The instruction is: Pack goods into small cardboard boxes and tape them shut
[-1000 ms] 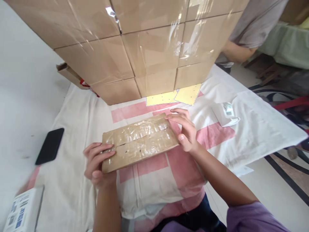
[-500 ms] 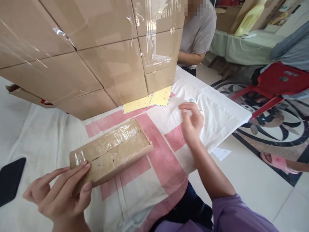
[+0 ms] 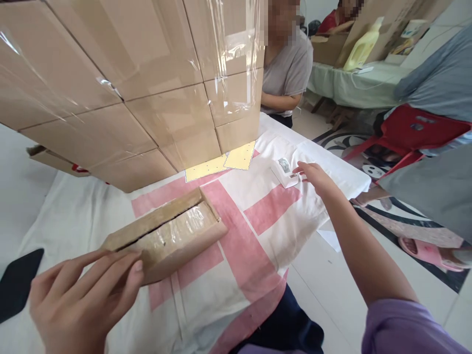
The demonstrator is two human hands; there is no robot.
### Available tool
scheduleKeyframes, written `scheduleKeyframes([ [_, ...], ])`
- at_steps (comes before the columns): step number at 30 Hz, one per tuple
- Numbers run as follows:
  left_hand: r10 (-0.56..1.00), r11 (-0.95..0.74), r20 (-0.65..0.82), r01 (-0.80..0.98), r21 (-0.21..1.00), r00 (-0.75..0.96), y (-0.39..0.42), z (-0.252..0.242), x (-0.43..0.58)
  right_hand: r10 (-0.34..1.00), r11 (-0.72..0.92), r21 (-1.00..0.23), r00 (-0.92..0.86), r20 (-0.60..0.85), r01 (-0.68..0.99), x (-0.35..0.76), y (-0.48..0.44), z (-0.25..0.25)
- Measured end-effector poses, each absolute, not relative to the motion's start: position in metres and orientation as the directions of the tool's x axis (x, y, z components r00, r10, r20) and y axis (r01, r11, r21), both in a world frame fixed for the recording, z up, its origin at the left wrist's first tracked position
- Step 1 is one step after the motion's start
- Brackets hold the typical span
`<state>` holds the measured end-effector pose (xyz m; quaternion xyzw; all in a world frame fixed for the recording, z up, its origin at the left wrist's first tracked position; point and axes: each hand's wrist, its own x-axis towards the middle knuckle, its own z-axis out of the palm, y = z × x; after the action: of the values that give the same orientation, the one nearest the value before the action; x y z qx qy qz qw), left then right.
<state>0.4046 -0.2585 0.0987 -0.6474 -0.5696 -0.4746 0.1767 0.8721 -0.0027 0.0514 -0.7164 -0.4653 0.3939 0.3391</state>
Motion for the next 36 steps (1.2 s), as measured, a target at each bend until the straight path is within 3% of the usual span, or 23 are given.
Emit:
scheduleKeyframes([
  [2, 0.44, -0.437, 0.841, 0.893, -0.107, 0.316, -0.25, 0.105, 0.426, 0.931, -0.353, -0.835, 0.244, -0.271, 0.422, 0.87, 0.0, 0.053],
  [3, 0.338, -0.524, 0.815, 0.814, -0.252, 0.47, -0.246, 0.108, 0.444, 0.93, -0.359, -0.827, 0.243, -0.276, 0.433, 0.869, 0.002, 0.053],
  [4, 0.274, -0.603, 0.797, 0.742, -0.294, 0.539, -0.243, 0.109, 0.466, 0.929, -0.361, -0.822, 0.242, -0.279, 0.441, 0.868, 0.004, 0.052],
  [6, 0.36, -0.692, 0.721, 0.688, -0.22, 0.592, -0.235, 0.107, 0.519, 0.929, -0.365, -0.814, 0.235, -0.286, 0.452, 0.868, 0.007, 0.051],
  [10, 0.52, -0.784, 0.664, 0.609, 0.121, 0.537, -0.207, 0.084, 0.619, 0.914, -0.404, -0.807, 0.229, -0.335, 0.431, 0.866, 0.014, 0.052],
  [15, 0.868, -0.495, 0.296, 0.673, 0.55, 0.398, -0.134, 0.045, 0.684, 0.891, -0.453, -0.799, 0.219, -0.397, 0.396, 0.864, 0.016, 0.056],
  [18, 0.964, -0.242, 0.094, 0.671, 0.7, 0.249, -0.077, 0.024, 0.707, 0.887, -0.462, -0.804, 0.218, -0.407, 0.374, 0.862, 0.016, 0.054],
  [20, 0.981, -0.179, 0.082, 0.65, 0.739, 0.178, -0.043, 0.013, 0.72, 0.884, -0.466, -0.808, 0.222, -0.411, 0.361, 0.862, 0.015, 0.053],
  [24, 0.96, -0.281, 0.203, 0.609, 0.742, 0.196, -0.004, -0.003, 0.733, 0.886, -0.463, -0.816, 0.203, -0.417, 0.346, 0.865, 0.012, 0.052],
  [36, 0.942, -0.333, 0.268, 0.643, 0.69, 0.201, 0.0, -0.017, 0.728, 0.905, -0.41, -0.873, 0.239, -0.353, 0.265, 0.858, -0.013, 0.043],
])
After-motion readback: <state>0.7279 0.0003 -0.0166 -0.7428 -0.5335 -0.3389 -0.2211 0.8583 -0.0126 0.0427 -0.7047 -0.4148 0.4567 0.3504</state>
